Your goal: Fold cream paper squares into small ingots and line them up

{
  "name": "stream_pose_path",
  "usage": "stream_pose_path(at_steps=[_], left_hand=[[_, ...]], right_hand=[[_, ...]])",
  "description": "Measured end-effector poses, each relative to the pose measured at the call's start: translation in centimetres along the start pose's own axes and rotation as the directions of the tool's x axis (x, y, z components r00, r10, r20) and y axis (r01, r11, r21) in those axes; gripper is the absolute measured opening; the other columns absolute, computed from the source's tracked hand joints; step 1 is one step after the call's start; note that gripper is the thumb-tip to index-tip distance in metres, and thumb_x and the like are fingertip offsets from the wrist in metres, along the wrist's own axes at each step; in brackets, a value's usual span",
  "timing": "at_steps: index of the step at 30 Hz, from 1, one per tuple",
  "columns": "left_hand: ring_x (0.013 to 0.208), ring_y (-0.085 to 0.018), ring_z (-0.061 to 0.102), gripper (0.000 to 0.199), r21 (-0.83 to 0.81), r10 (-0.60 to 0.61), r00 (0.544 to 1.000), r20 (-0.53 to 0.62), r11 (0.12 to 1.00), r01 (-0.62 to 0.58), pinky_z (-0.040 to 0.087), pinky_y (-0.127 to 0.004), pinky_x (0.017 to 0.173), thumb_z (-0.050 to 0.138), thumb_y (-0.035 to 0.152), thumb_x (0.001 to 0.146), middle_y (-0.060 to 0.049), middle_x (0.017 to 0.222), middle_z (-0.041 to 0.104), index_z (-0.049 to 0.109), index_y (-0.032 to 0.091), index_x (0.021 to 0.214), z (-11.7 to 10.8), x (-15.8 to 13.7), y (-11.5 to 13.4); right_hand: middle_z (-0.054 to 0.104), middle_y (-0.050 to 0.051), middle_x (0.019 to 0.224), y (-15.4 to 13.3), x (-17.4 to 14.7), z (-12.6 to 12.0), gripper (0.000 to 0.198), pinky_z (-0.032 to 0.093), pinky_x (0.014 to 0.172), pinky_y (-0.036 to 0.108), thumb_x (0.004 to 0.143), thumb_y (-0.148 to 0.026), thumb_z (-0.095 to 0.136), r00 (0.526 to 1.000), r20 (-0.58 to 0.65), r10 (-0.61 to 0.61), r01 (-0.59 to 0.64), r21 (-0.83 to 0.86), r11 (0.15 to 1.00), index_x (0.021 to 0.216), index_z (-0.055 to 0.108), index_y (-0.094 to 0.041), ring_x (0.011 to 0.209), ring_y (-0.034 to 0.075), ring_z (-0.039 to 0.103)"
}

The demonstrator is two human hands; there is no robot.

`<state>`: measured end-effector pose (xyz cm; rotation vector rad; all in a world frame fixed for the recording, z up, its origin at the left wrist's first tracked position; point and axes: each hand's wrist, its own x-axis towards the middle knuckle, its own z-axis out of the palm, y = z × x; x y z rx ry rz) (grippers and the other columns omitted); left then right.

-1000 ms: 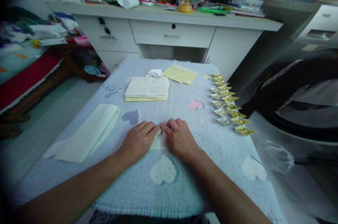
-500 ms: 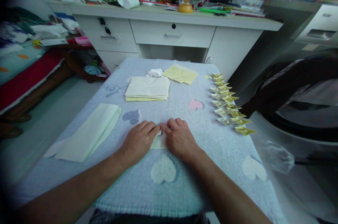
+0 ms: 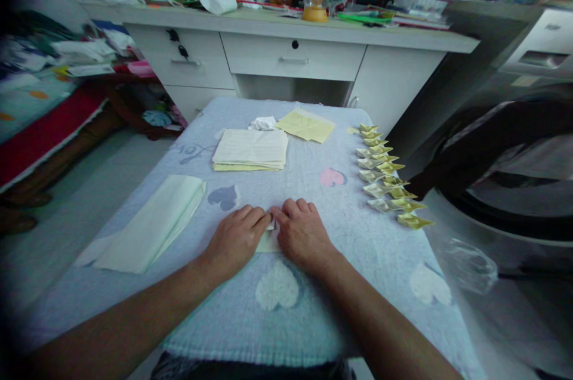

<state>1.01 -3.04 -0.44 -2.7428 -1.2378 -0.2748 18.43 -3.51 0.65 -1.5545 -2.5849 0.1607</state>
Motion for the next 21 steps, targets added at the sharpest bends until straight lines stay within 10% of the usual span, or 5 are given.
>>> stream_pose_path(at_steps=[21], left_hand=[[0.086,-0.022,0.053,0.022,0.042,0.039,0.999,0.01,0.998,-0.039,0.046,-0.035,0.071,0.054,0.016,0.09,-0.005,0.092,0.06,0.059,0.016,0.111,0.5,-0.6,-0.4]], right_hand=[[0.055,0.01,0.107,1.3,-1.0,-0.2,0.038,0.037,0.086,0.04,0.083,-0.018,0.055,0.997,-0.044,-0.064,0.073,0.259,0.963,0.12,0.058,-0.017,0.095,0.024,0.044]])
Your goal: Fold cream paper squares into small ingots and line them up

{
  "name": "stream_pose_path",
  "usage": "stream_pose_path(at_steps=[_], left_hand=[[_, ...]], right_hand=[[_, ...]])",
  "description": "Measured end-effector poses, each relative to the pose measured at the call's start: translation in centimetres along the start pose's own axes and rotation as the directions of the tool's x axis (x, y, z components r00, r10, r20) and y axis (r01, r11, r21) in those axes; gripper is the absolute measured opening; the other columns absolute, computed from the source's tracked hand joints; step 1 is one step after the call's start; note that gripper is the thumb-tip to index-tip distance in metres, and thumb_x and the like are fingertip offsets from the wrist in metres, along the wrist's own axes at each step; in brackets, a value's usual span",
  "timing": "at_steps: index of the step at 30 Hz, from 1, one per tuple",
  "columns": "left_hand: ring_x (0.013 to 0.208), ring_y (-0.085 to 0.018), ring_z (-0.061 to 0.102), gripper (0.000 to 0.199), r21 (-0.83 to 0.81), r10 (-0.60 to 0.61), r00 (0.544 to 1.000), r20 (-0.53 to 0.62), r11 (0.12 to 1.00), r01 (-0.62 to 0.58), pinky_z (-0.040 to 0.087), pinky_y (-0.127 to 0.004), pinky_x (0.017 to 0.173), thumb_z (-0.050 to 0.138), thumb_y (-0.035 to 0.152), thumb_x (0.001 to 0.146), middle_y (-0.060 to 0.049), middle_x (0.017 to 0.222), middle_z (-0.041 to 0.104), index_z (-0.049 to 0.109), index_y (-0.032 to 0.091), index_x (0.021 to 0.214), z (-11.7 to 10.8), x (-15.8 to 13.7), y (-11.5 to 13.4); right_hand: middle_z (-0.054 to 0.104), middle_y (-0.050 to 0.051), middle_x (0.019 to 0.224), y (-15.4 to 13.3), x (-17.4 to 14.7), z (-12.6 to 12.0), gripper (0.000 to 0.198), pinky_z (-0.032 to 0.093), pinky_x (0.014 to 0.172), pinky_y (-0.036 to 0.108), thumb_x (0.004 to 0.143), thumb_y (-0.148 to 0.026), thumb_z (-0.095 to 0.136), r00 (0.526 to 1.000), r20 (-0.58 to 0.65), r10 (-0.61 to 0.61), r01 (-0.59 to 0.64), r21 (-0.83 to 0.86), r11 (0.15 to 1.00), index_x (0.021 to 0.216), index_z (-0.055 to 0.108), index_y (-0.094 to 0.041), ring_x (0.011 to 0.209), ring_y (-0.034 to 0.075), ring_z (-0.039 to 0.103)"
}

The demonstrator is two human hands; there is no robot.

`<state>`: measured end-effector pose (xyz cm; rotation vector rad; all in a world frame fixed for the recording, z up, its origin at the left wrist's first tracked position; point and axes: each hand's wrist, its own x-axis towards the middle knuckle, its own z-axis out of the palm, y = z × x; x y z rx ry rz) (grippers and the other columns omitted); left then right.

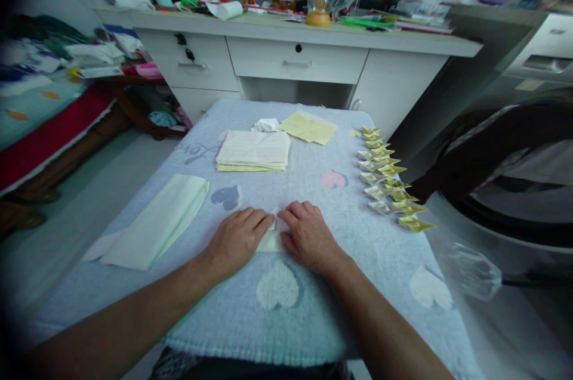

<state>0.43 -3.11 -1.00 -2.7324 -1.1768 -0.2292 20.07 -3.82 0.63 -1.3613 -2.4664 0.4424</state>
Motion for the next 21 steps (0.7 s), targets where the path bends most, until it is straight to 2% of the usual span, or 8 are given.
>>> stream_pose_path(at_steps=[4,10,16,21], left_hand=[[0.087,-0.022,0.053,0.021,-0.001,0.008,1.0,0.009,1.0,-0.008,0.046,-0.035,0.071,0.054,0.015,0.089,-0.005,0.094,0.06,0.059,0.015,0.11,-0.2,0.0,0.1],[0.09,-0.022,0.054,0.022,0.006,0.033,0.999,0.031,0.999,-0.033,0.047,-0.035,0.073,0.053,0.012,0.089,-0.007,0.099,0.061,0.059,0.013,0.109,-0.2,0.1,0.3],[0.093,-0.023,0.054,0.025,0.014,0.023,0.998,0.059,1.0,-0.024,0.048,-0.035,0.074,0.051,0.013,0.09,-0.008,0.103,0.061,0.058,0.013,0.114,-0.2,0.1,0.3],[0.093,-0.023,0.055,0.026,0.002,0.002,0.997,0.074,1.0,-0.002,0.049,-0.036,0.076,0.051,0.014,0.09,-0.008,0.102,0.061,0.058,0.013,0.116,-0.3,0.0,0.3]], right_hand=[[0.056,0.01,0.108,0.3,-0.1,0.1,0.037,0.038,0.085,0.039,0.085,-0.016,0.053,1.0,-0.016,-0.024,0.024,0.014,1.0,0.121,0.059,-0.017,0.096,0.024,0.045],[0.054,0.011,0.127,0.6,-0.3,0.4,0.04,0.038,0.092,0.043,0.085,-0.015,0.053,0.997,-0.043,-0.071,0.072,0.008,0.997,0.124,0.059,-0.016,0.106,0.026,0.044],[0.056,0.01,0.125,0.1,0.1,0.4,0.051,0.037,0.09,0.042,0.085,-0.015,0.051,0.999,-0.017,-0.038,0.037,-0.015,0.999,0.136,0.049,-0.018,0.104,0.025,0.044],[0.057,0.009,0.121,-0.5,0.7,0.4,0.041,0.036,0.087,0.041,0.091,-0.022,0.047,1.0,-0.01,-0.017,0.016,-0.08,0.997,0.132,0.054,-0.022,0.1,0.025,0.044]])
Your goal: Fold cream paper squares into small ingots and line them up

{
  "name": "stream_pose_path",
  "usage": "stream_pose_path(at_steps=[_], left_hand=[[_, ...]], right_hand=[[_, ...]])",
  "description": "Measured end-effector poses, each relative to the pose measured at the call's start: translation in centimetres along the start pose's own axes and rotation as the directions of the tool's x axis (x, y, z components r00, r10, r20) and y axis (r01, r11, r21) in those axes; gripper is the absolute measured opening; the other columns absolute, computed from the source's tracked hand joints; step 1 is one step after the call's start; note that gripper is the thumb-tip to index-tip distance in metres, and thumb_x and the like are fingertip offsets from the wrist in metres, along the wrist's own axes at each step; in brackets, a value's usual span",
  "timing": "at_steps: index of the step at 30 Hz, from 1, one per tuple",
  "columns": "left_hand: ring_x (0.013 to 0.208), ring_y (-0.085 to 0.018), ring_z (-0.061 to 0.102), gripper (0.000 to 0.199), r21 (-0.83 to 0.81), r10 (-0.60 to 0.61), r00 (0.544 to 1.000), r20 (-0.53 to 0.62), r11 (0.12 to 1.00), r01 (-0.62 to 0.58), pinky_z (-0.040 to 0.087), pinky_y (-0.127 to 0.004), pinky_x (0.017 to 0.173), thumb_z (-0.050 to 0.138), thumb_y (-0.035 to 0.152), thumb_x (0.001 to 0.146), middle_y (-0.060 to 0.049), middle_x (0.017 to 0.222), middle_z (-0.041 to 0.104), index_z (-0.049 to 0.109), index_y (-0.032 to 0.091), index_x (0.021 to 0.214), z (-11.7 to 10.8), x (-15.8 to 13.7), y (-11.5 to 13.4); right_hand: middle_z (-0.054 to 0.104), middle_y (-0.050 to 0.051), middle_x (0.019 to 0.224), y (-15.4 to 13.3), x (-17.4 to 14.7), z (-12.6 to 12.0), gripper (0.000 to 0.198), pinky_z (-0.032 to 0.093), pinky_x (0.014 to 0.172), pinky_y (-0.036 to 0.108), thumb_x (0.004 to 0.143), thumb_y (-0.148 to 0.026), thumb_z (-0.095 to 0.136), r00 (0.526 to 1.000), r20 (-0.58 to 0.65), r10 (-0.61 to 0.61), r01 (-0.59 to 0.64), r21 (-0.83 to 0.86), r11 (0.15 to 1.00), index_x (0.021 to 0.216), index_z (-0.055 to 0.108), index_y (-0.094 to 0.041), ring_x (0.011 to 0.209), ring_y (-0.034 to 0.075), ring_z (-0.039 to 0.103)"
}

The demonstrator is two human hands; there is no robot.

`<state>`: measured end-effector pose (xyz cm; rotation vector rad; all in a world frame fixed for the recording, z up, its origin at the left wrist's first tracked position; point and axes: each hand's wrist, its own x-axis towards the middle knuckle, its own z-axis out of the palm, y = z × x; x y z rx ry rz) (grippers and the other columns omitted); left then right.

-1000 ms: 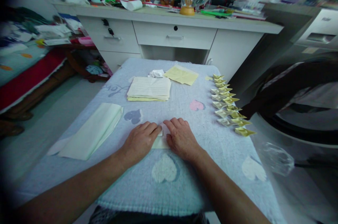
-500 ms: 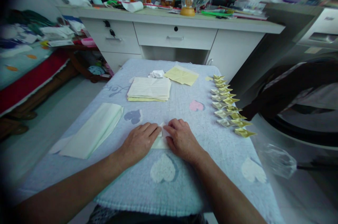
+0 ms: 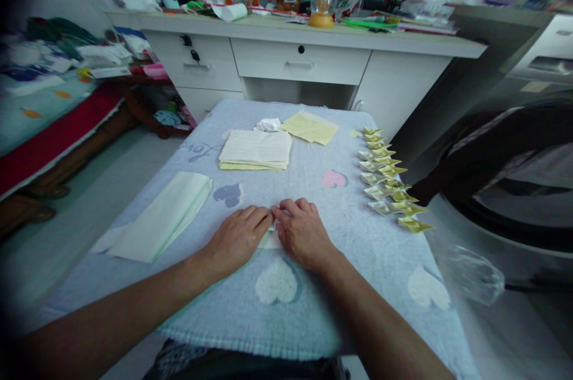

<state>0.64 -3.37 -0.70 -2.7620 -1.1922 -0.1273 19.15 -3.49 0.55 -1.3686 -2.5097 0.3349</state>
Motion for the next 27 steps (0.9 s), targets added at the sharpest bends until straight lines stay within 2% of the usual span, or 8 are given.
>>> stream_pose_path(at_steps=[4,10,14,20,27], left_hand=[[0.093,-0.022,0.057,0.027,0.003,0.02,0.999,-0.036,1.0,-0.02,0.051,-0.035,0.077,0.049,0.013,0.091,-0.009,0.104,0.063,0.058,0.012,0.117,0.0,-0.7,-0.1],[0.098,-0.021,0.062,0.023,-0.035,0.067,0.973,-0.221,0.996,-0.077,0.054,-0.035,0.08,0.047,0.009,0.091,-0.01,0.112,0.068,0.064,0.012,0.107,0.5,-1.9,-0.7],[0.098,-0.021,0.063,0.024,-0.05,0.056,0.959,-0.278,0.996,-0.073,0.055,-0.035,0.079,0.047,0.009,0.092,-0.011,0.112,0.069,0.065,0.011,0.107,0.9,-2.0,-0.8],[0.102,-0.022,0.061,0.024,-0.082,0.044,0.977,-0.206,0.995,-0.062,0.053,-0.036,0.082,0.052,0.011,0.09,-0.009,0.117,0.067,0.063,0.013,0.111,0.6,-2.0,-0.7],[0.104,-0.023,0.058,0.03,-0.078,0.034,0.989,-0.141,0.996,-0.046,0.05,-0.036,0.082,0.054,0.012,0.09,-0.007,0.122,0.065,0.06,0.017,0.118,0.4,-2.0,-0.7]], right_hand=[[0.057,0.009,0.12,0.1,0.1,0.1,0.04,0.035,0.084,0.039,0.093,-0.019,0.046,1.0,0.001,0.0,0.0,-0.025,1.0,0.131,0.055,-0.024,0.098,0.024,0.044],[0.056,0.01,0.121,0.6,-0.1,0.4,0.042,0.037,0.084,0.039,0.089,-0.016,0.051,1.0,-0.012,-0.014,0.013,-0.028,1.0,0.13,0.055,-0.022,0.096,0.024,0.043],[0.056,0.011,0.122,0.7,-0.2,0.3,0.044,0.037,0.086,0.041,0.09,-0.018,0.051,1.0,-0.014,-0.024,0.024,0.0,1.0,0.133,0.053,-0.02,0.098,0.024,0.043],[0.054,0.012,0.129,1.4,-0.8,-0.3,0.047,0.038,0.094,0.044,0.087,-0.019,0.055,0.996,-0.009,-0.085,0.085,0.107,0.991,0.133,0.052,-0.016,0.107,0.026,0.045],[0.057,0.011,0.129,2.2,-1.1,-0.6,0.036,0.04,0.093,0.045,0.09,-0.019,0.055,0.991,-0.006,-0.134,0.134,0.116,0.984,0.125,0.06,-0.021,0.111,0.025,0.048]])
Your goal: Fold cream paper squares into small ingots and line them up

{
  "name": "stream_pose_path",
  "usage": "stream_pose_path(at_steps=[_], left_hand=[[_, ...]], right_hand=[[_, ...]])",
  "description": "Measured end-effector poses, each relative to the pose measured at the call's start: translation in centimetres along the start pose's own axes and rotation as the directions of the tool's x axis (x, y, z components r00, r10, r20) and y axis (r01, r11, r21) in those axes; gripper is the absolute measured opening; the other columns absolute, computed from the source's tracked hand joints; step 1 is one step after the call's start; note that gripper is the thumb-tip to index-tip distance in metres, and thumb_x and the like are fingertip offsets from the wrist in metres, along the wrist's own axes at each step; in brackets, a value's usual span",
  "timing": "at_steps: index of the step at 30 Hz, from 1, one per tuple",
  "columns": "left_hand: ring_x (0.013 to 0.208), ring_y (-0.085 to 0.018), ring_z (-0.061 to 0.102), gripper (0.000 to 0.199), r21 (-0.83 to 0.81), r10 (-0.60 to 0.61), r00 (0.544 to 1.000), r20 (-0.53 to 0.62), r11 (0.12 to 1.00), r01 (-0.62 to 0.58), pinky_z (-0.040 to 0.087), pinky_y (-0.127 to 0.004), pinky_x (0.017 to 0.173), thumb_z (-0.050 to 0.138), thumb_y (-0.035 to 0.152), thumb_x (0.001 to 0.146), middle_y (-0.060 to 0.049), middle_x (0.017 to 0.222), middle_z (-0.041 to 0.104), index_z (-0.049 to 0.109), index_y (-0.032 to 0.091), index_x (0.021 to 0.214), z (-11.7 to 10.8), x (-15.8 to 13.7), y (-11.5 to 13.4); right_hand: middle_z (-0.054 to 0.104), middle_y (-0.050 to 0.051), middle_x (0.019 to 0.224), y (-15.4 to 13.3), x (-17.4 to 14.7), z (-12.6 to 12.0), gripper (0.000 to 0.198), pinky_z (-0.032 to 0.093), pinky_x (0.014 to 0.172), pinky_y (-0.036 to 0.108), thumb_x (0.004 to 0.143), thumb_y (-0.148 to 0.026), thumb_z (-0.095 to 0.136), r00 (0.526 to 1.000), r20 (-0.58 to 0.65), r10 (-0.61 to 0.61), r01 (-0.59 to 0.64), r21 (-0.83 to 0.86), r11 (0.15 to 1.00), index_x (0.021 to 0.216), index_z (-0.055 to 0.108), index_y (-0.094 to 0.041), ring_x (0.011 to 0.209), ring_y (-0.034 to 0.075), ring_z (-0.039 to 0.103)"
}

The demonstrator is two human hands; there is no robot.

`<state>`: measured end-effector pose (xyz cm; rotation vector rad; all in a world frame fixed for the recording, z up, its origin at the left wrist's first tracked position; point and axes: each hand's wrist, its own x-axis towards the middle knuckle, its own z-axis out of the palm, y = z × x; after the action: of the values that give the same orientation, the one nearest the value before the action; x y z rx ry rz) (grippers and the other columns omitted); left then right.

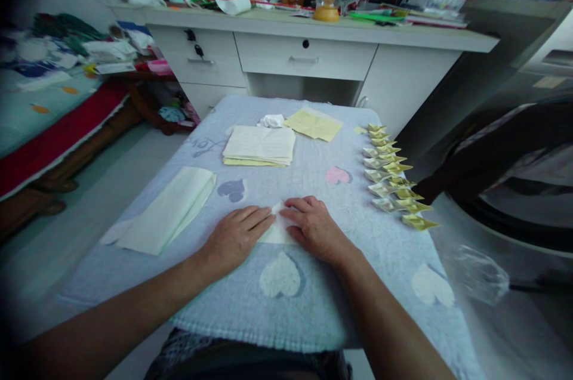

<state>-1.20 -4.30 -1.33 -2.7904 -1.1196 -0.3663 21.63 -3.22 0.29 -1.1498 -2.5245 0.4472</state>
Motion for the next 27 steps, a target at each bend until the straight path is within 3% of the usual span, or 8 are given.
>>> stream_pose_path(at_steps=[9,15,22,27], left_hand=[[0.109,-0.022,0.053,0.042,0.002,-0.009,0.999,0.041,1.0,0.009,0.047,-0.037,0.085,0.052,0.012,0.09,-0.007,0.137,0.056,0.053,0.02,0.131,0.6,0.0,-0.3],[0.107,-0.022,0.053,0.042,0.007,-0.026,0.997,0.078,1.0,0.025,0.045,-0.036,0.082,0.049,0.012,0.09,-0.006,0.141,0.053,0.052,0.021,0.132,0.4,0.4,-0.2],[0.108,-0.022,0.052,0.043,0.026,-0.056,0.996,0.076,0.998,0.054,0.045,-0.036,0.08,0.049,0.011,0.09,-0.006,0.141,0.052,0.053,0.022,0.132,0.3,0.4,0.1],[0.11,-0.023,0.052,0.04,0.019,-0.066,0.996,0.064,0.998,0.065,0.046,-0.037,0.083,0.048,0.013,0.091,-0.008,0.141,0.053,0.054,0.021,0.13,0.6,0.3,-0.1]], right_hand=[[0.062,0.01,0.126,0.7,-0.2,0.0,0.03,0.044,0.091,0.044,0.086,-0.016,0.061,0.998,-0.05,-0.023,0.026,0.056,0.998,0.115,0.066,-0.023,0.107,0.023,0.054],[0.064,0.009,0.122,0.0,0.0,0.0,0.027,0.045,0.092,0.042,0.078,-0.007,0.061,0.998,-0.061,-0.014,0.015,0.007,1.0,0.101,0.069,-0.019,0.106,0.023,0.054],[0.066,0.008,0.117,-0.3,0.1,0.0,0.015,0.045,0.09,0.04,0.082,-0.006,0.057,0.997,-0.063,-0.034,0.032,-0.034,0.999,0.083,0.066,-0.018,0.102,0.022,0.055],[0.066,0.009,0.116,-0.5,0.0,0.0,0.015,0.044,0.09,0.04,0.081,-0.007,0.058,0.998,-0.061,-0.008,0.007,-0.025,1.0,0.087,0.065,-0.018,0.104,0.023,0.053]])
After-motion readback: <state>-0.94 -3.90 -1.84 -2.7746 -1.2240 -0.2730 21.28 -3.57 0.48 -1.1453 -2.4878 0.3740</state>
